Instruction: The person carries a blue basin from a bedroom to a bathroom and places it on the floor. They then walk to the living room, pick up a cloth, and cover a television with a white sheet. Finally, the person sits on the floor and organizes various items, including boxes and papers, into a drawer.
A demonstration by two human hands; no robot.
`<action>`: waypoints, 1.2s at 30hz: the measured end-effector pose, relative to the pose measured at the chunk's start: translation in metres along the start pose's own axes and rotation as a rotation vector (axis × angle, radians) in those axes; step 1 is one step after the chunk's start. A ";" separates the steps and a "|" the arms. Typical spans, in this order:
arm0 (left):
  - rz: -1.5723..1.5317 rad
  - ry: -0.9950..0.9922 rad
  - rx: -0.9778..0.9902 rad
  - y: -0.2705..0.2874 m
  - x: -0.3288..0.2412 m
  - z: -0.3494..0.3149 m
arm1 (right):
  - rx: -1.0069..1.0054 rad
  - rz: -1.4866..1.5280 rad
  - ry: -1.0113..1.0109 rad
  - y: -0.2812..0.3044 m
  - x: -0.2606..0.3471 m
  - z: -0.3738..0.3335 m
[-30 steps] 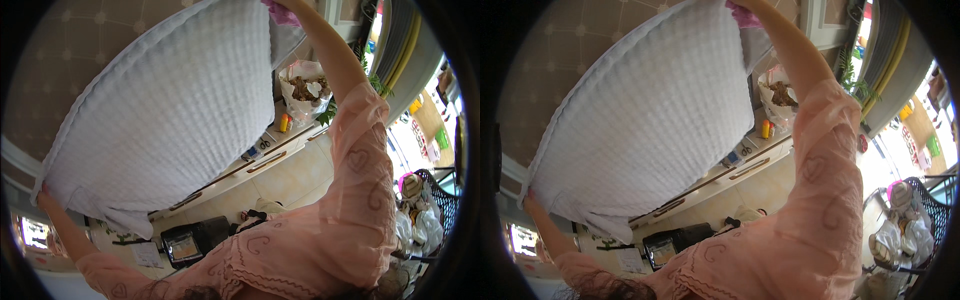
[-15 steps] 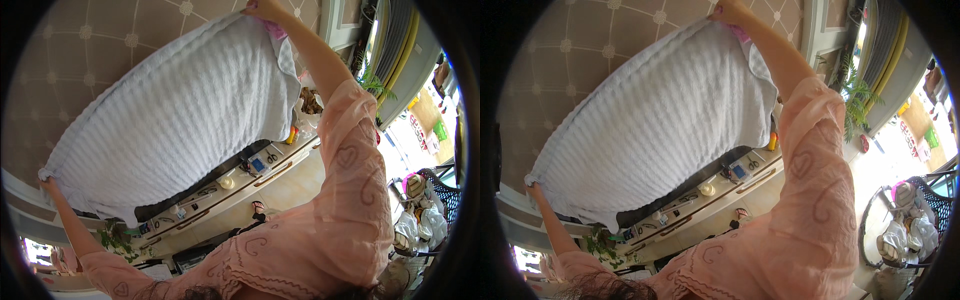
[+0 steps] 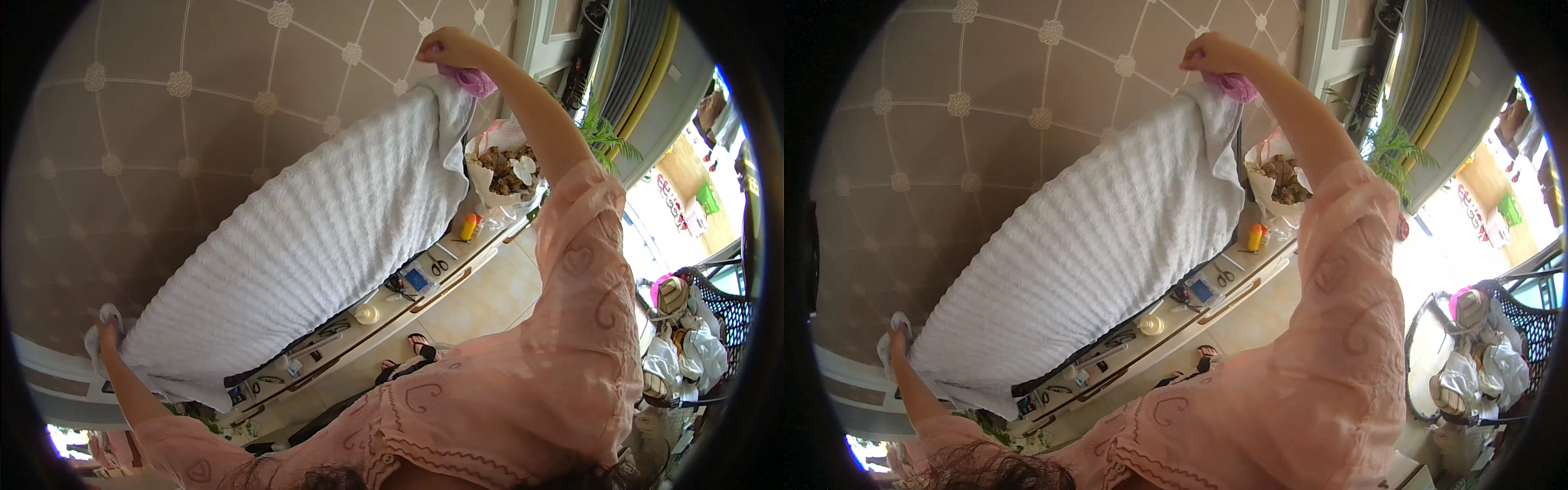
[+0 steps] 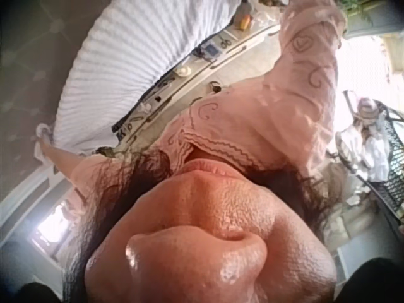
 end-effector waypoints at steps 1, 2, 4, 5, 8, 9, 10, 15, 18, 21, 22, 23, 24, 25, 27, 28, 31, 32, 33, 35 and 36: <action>0.129 -0.002 0.030 -0.001 -0.014 -0.018 | -0.152 -0.006 -0.060 0.017 0.002 -0.011; 0.244 0.007 0.049 0.006 -0.024 -0.037 | -0.305 -0.002 -0.114 0.031 0.006 -0.023; 0.385 0.026 0.083 0.019 -0.036 -0.065 | -0.428 0.023 -0.260 0.040 0.018 -0.050; 0.408 0.028 0.107 0.020 -0.036 -0.071 | -0.397 0.043 -0.353 0.036 0.027 -0.068; 0.226 -0.090 0.237 0.001 0.003 -0.030 | -0.310 -0.004 -0.579 0.008 0.030 -0.102; 0.141 -0.147 0.291 -0.006 0.001 -0.030 | -0.280 -0.038 -0.647 -0.005 0.024 -0.111; 0.195 -0.136 0.292 -0.010 0.002 -0.031 | -0.275 0.048 -0.600 -0.012 0.021 -0.112; 0.382 -0.099 0.205 0.009 -0.009 -0.045 | -0.389 0.282 -0.483 0.003 -0.008 -0.104; 0.203 -0.102 0.109 0.003 0.021 -0.025 | -0.504 0.141 -0.428 0.057 -0.004 -0.077; 0.004 -0.200 -0.192 0.025 0.023 -0.033 | -0.674 0.397 -0.438 0.073 -0.017 -0.027; 0.058 -0.167 -0.208 0.024 0.018 -0.034 | -0.692 0.376 -0.433 0.073 -0.020 -0.014; 0.129 -0.118 -0.237 0.036 0.017 -0.042 | -0.702 0.382 -0.422 0.062 -0.025 0.001; 0.103 -0.227 -0.340 0.037 0.072 0.007 | -0.707 0.397 -0.388 0.053 -0.017 0.023; 0.013 -0.244 -0.323 0.025 0.078 0.003 | -0.472 0.241 -0.354 0.035 -0.008 0.036; 0.056 -0.292 -0.192 0.009 0.038 -0.033 | -0.228 -0.125 -0.033 0.011 -0.033 0.050; 0.151 -0.246 -0.173 0.018 0.015 -0.072 | -0.150 -0.125 -0.024 -0.007 -0.009 0.050; 0.160 -0.085 -0.229 0.019 0.054 -0.038 | -0.249 0.147 0.109 -0.010 0.075 0.047; 0.169 -0.083 -0.243 0.017 0.010 -0.068 | -0.186 0.191 0.088 -0.006 0.110 0.041; 0.263 0.038 -0.164 0.022 -0.030 -0.101 | -0.111 0.234 0.034 0.000 0.159 0.034; 0.284 0.084 -0.083 0.049 -0.007 -0.109 | -0.026 0.385 0.192 -0.019 0.254 0.039; 0.265 0.073 -0.114 0.034 0.000 -0.104 | -0.033 0.416 0.363 -0.028 0.288 0.038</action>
Point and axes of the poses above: each hand's wrist, its own z-axis towards the middle knuckle, its own y-axis out of the back of the hand, x = y × z, the point moved 5 cm from there along z, towards the middle knuckle
